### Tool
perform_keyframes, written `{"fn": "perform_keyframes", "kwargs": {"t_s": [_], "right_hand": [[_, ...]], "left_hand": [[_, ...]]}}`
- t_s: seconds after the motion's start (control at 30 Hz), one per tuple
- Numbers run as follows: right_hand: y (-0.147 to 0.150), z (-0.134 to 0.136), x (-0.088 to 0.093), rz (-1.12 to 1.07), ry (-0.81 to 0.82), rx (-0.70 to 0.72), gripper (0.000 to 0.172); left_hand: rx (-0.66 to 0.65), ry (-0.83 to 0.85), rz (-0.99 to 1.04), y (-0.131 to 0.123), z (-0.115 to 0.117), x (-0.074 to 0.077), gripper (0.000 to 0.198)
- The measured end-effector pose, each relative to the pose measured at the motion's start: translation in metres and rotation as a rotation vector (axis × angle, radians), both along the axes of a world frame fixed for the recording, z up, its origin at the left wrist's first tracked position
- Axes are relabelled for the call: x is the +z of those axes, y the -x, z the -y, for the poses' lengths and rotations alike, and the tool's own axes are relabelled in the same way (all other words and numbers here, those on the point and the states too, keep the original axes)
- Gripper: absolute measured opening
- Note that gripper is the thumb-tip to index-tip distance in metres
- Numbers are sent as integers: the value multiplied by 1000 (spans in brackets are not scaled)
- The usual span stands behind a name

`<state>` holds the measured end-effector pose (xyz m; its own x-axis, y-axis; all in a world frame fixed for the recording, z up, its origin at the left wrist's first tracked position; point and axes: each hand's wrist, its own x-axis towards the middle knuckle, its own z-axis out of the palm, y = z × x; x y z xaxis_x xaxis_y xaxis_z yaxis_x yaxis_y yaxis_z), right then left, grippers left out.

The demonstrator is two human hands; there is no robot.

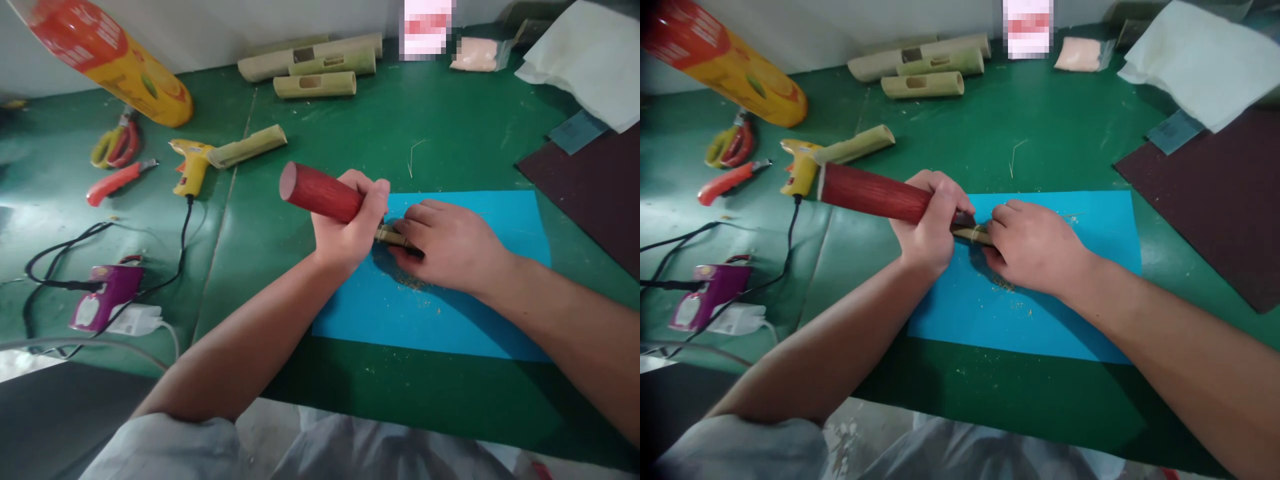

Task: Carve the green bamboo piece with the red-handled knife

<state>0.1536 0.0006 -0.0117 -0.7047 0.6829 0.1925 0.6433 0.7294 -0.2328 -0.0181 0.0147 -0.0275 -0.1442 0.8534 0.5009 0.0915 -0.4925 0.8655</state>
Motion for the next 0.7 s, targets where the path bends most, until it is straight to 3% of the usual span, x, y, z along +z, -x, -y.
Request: {"fn": "perform_keyframes", "kwargs": {"t_s": [0.37, 0.53, 0.7], "right_hand": [[2, 1, 1, 34, -43, -14, 26], [0, 0, 0, 33, -1, -12, 29], [0, -1, 1, 51, -7, -21, 28]], "left_hand": [[-74, -6, -127, 10, -6, -6, 50], [-35, 56, -22, 6, 2, -3, 55], [32, 5, 90, 0, 3, 1, 52]]}}
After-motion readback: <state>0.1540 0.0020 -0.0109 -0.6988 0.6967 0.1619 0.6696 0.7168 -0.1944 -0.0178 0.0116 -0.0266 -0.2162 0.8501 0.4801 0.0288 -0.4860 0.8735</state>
